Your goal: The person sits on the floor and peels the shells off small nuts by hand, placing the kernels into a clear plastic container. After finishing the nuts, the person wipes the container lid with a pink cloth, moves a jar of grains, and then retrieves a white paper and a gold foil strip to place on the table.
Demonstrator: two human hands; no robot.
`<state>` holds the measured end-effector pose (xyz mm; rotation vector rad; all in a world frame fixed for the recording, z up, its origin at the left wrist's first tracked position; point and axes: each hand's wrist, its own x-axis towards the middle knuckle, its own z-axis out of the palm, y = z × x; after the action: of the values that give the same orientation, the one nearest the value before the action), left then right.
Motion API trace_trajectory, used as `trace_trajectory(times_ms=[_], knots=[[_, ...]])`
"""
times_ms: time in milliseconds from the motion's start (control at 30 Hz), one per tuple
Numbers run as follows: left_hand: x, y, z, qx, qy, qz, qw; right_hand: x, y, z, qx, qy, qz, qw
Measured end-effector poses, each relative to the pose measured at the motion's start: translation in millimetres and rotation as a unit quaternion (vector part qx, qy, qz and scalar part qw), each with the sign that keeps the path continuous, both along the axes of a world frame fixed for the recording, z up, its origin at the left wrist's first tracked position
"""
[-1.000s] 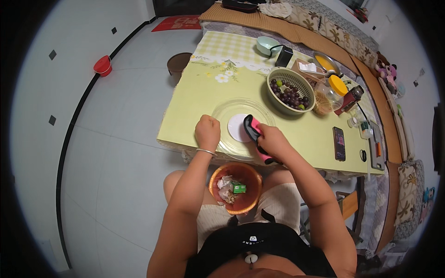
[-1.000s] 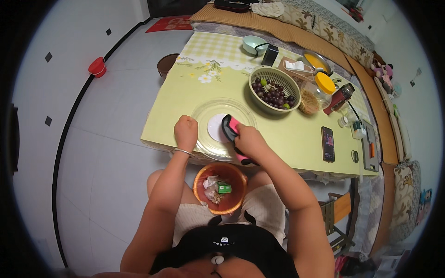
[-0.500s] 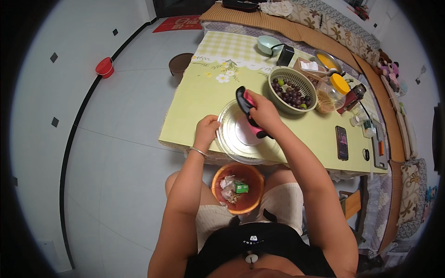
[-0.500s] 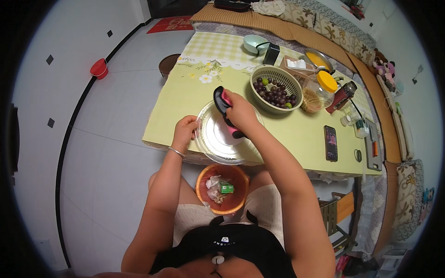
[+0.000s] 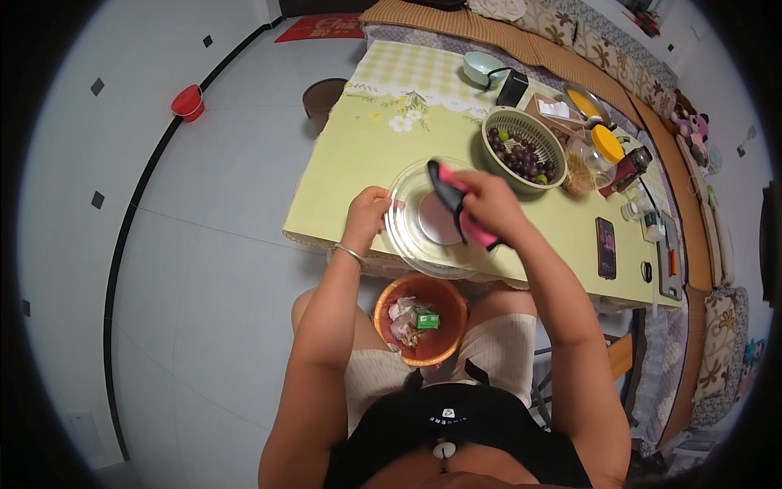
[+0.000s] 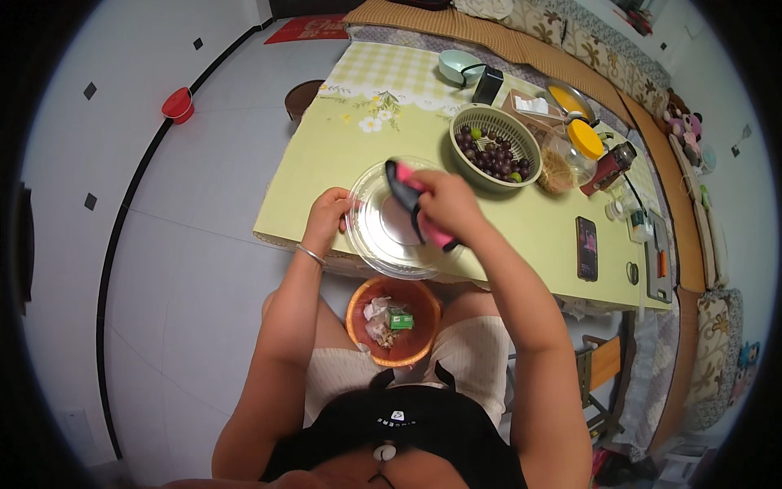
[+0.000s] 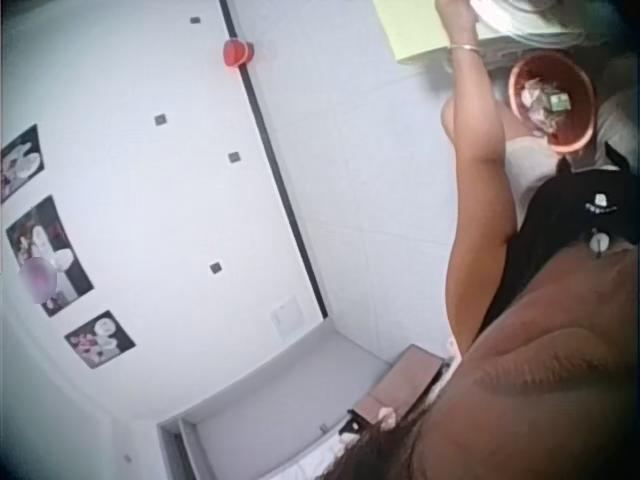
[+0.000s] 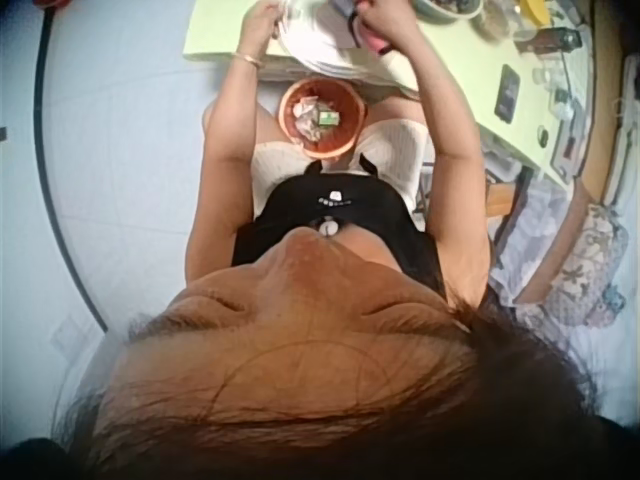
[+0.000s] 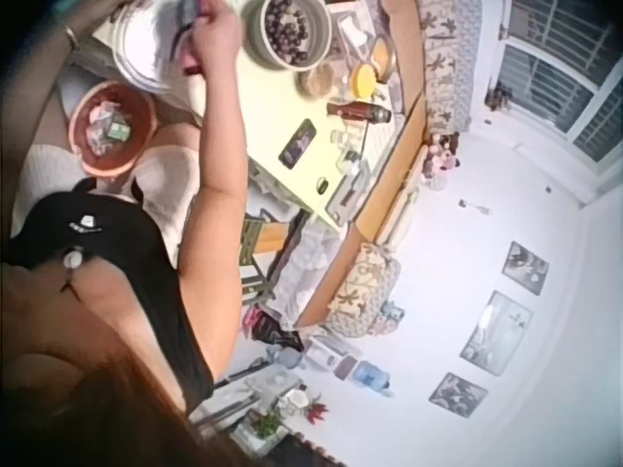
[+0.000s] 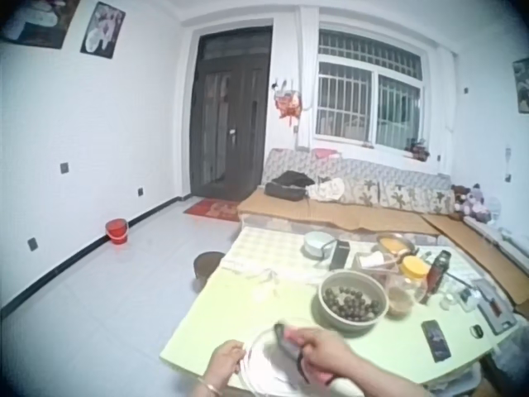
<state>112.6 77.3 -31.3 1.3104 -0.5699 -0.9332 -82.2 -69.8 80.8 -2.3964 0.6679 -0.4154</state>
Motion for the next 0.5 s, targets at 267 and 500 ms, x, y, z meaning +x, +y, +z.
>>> trace_trajectory(times_ms=[267, 500], knots=[[-7.9, -10.1, -11.6, -0.025, -0.023, -0.045, 0.998, 28.1, 36.9, -47.4, -0.187, 0.185, 0.098, 0.96], [-8.7, -7.2, -8.0, -0.03, -0.021, -0.04, 0.999, -21.7, 45.9, -27.5, -0.082, 0.236, 0.293, 0.923]])
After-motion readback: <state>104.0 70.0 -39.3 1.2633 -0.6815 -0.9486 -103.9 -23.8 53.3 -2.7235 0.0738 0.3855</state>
